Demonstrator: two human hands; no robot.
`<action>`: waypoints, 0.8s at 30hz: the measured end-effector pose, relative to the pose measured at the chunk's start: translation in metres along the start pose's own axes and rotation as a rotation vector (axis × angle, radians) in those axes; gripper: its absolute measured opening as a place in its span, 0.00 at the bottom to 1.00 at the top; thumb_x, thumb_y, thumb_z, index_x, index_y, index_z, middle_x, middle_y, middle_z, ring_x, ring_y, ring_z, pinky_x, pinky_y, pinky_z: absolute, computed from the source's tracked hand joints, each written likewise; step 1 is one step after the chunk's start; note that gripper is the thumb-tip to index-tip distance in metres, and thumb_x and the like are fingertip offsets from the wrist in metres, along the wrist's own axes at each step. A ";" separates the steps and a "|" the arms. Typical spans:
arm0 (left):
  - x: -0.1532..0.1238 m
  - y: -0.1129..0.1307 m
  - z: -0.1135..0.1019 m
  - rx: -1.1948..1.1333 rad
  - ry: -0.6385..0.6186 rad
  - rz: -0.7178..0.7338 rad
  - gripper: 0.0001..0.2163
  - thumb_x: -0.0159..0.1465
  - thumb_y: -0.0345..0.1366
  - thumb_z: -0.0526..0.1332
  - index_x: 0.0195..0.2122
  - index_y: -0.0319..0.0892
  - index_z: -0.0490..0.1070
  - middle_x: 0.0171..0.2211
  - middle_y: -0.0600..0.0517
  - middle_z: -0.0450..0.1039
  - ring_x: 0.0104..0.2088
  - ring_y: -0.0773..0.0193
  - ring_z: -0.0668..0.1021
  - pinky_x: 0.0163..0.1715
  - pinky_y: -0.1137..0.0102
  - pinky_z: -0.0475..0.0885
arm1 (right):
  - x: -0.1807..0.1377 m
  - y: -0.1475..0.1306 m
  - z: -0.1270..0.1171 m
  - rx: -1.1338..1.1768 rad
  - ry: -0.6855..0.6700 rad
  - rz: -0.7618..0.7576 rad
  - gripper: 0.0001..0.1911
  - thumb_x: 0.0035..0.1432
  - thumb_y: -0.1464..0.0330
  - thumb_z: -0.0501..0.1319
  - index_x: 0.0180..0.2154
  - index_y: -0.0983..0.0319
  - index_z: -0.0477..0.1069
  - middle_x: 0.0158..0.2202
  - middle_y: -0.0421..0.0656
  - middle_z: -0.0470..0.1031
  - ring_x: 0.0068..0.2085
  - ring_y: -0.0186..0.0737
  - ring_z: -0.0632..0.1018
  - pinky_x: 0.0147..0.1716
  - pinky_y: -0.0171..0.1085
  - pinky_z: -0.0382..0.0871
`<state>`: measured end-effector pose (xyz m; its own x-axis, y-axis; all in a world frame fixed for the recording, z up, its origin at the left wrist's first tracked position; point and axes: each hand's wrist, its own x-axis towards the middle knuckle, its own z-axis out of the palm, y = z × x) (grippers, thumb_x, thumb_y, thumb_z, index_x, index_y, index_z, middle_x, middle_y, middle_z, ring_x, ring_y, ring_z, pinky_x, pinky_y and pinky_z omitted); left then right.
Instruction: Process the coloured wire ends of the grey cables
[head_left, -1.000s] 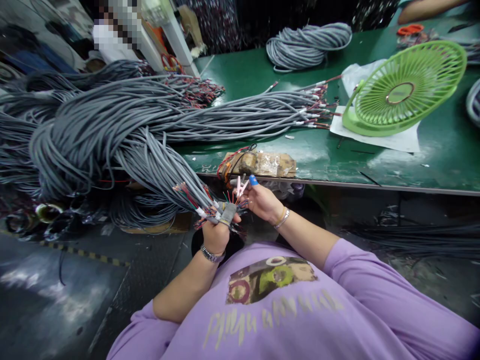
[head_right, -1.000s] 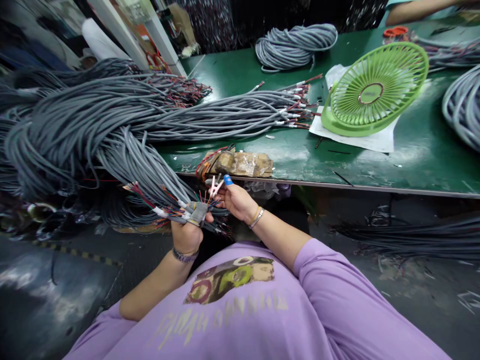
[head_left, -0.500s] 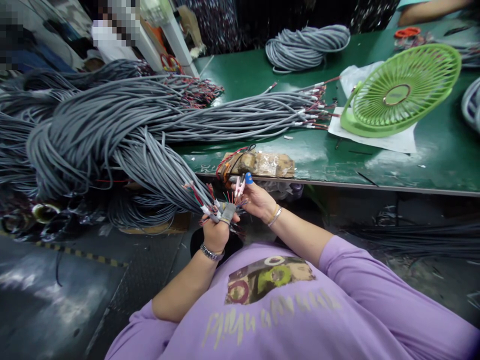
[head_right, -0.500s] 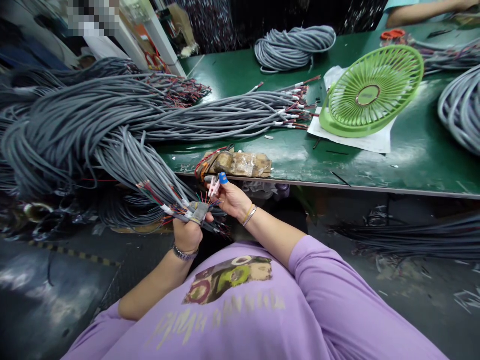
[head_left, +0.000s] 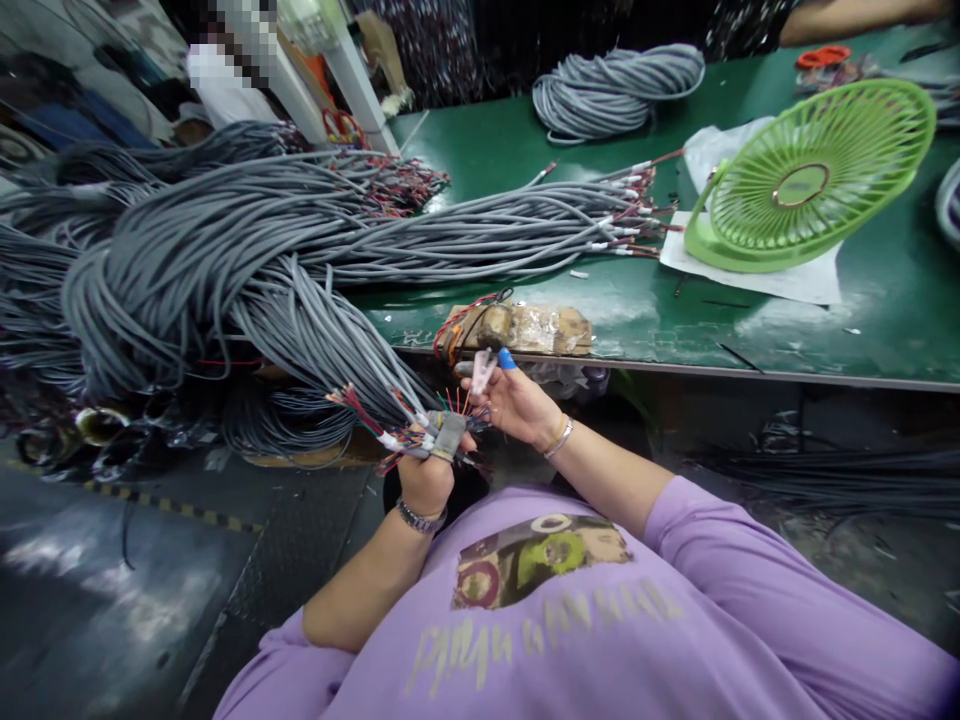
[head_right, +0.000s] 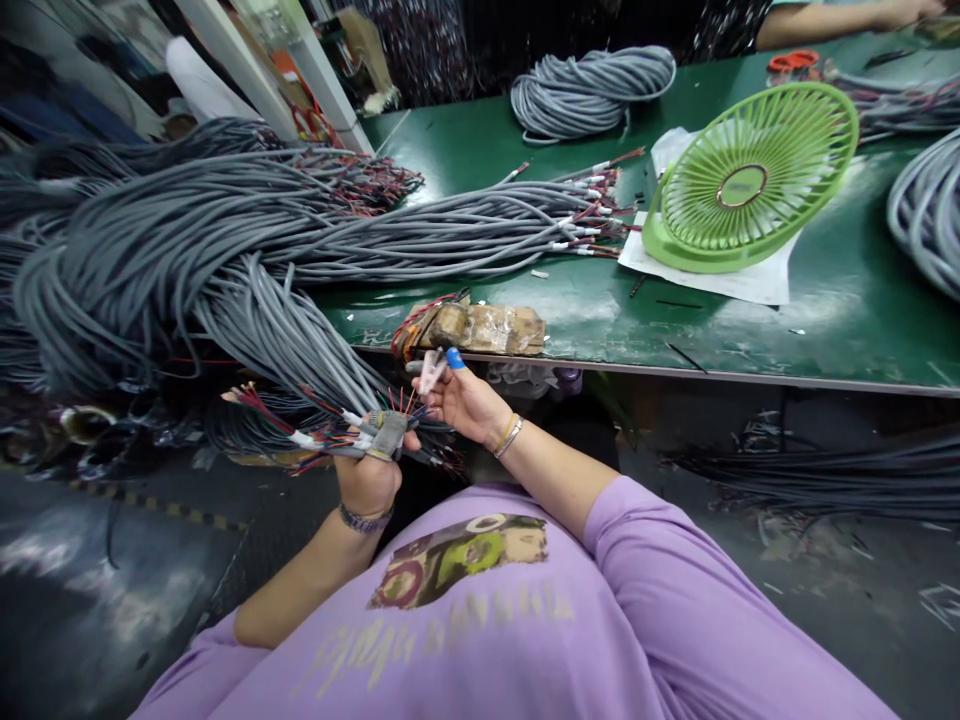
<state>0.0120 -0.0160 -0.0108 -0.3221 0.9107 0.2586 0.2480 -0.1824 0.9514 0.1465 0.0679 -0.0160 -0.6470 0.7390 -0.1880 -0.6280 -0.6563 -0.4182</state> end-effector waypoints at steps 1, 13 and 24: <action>0.000 -0.001 0.001 0.003 0.006 0.001 0.14 0.59 0.46 0.63 0.23 0.42 0.71 0.18 0.53 0.72 0.22 0.65 0.75 0.25 0.70 0.70 | -0.001 0.000 0.000 -0.010 0.010 -0.015 0.21 0.64 0.52 0.54 0.35 0.63 0.74 0.33 0.43 0.78 0.26 0.30 0.71 0.25 0.30 0.67; 0.003 -0.003 0.009 0.010 0.009 0.061 0.12 0.60 0.39 0.63 0.22 0.41 0.73 0.20 0.53 0.74 0.23 0.66 0.76 0.32 0.70 0.73 | 0.013 0.017 -0.016 -0.196 0.111 -0.335 0.22 0.56 0.49 0.63 0.31 0.63 0.74 0.28 0.41 0.75 0.26 0.30 0.69 0.24 0.29 0.63; 0.003 -0.010 0.005 0.050 -0.002 0.087 0.10 0.59 0.35 0.62 0.21 0.41 0.74 0.20 0.53 0.75 0.25 0.66 0.78 0.32 0.71 0.74 | 0.020 0.011 0.000 0.074 0.152 -0.162 0.18 0.59 0.55 0.64 0.30 0.64 0.74 0.29 0.41 0.77 0.25 0.29 0.70 0.23 0.29 0.65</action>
<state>0.0130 -0.0096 -0.0199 -0.2954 0.8929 0.3397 0.3205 -0.2424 0.9157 0.1266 0.0759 -0.0247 -0.4664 0.8461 -0.2580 -0.7518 -0.5328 -0.3885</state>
